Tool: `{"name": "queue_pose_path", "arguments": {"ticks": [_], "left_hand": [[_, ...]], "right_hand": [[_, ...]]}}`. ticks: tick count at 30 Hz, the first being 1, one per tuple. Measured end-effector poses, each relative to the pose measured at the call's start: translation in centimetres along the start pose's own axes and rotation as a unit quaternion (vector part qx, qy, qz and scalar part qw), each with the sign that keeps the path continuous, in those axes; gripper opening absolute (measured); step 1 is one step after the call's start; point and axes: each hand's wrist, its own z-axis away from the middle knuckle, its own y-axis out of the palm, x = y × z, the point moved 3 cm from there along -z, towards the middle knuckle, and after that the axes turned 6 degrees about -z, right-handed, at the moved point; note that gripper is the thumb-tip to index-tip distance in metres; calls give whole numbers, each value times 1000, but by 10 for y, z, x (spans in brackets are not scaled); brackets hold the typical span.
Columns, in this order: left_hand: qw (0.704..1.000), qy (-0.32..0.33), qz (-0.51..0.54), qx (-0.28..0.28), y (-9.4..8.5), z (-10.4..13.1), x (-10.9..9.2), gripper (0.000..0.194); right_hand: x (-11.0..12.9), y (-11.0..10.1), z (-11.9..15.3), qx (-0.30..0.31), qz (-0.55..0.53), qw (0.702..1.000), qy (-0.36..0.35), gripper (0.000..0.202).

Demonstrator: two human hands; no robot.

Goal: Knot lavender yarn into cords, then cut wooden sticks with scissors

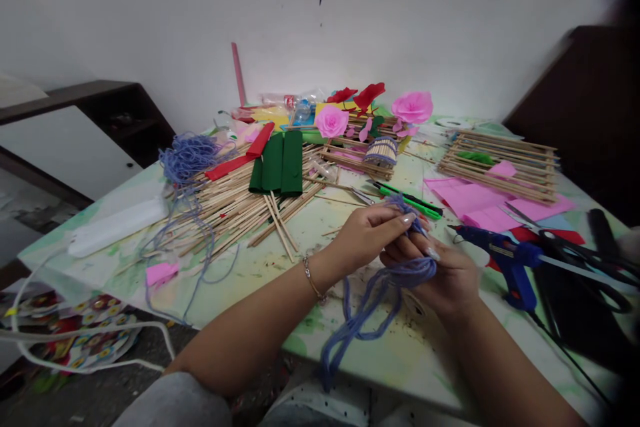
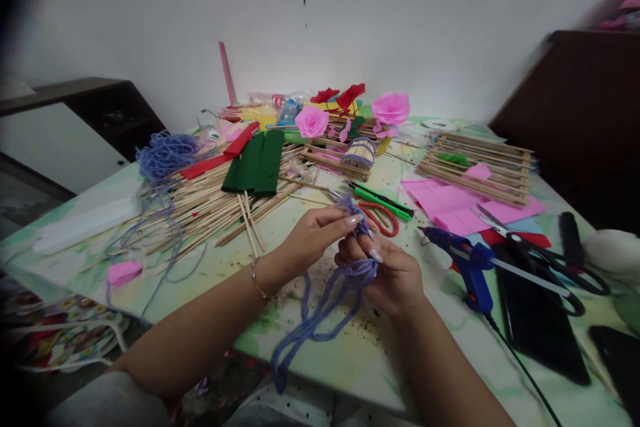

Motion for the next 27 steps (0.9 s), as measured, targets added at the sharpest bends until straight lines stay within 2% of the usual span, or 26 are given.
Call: {"name": "queue_pose_path", "arguments": {"ticks": [6,11,16,21,24,27], "left_hand": [[999,-26,-26,20,-1,-2,3,17],[998,2,-60,-20,-3,-4,5,12],[997,-5,-68,-26,-5,-5,7,13],[998,-9,-68,-9,-2,-6,14,18],[994,1,-112,0,-1,-5,13,19],[979,33,-201,-19,-3,-4,9,16]], "right_hand": [[1,-3,0,-28,22,999,-2,44],[0,-3,-1,-23,11,1000,-5,38],[-2,-7,-3,-26,2,1000,-3,26],[-2,-10,-3,-65,-19,998,-9,25],[-3,-10,-4,-85,-37,996,-5,22],[-3,-10,-5,-99,-26,995,-10,19]]}}
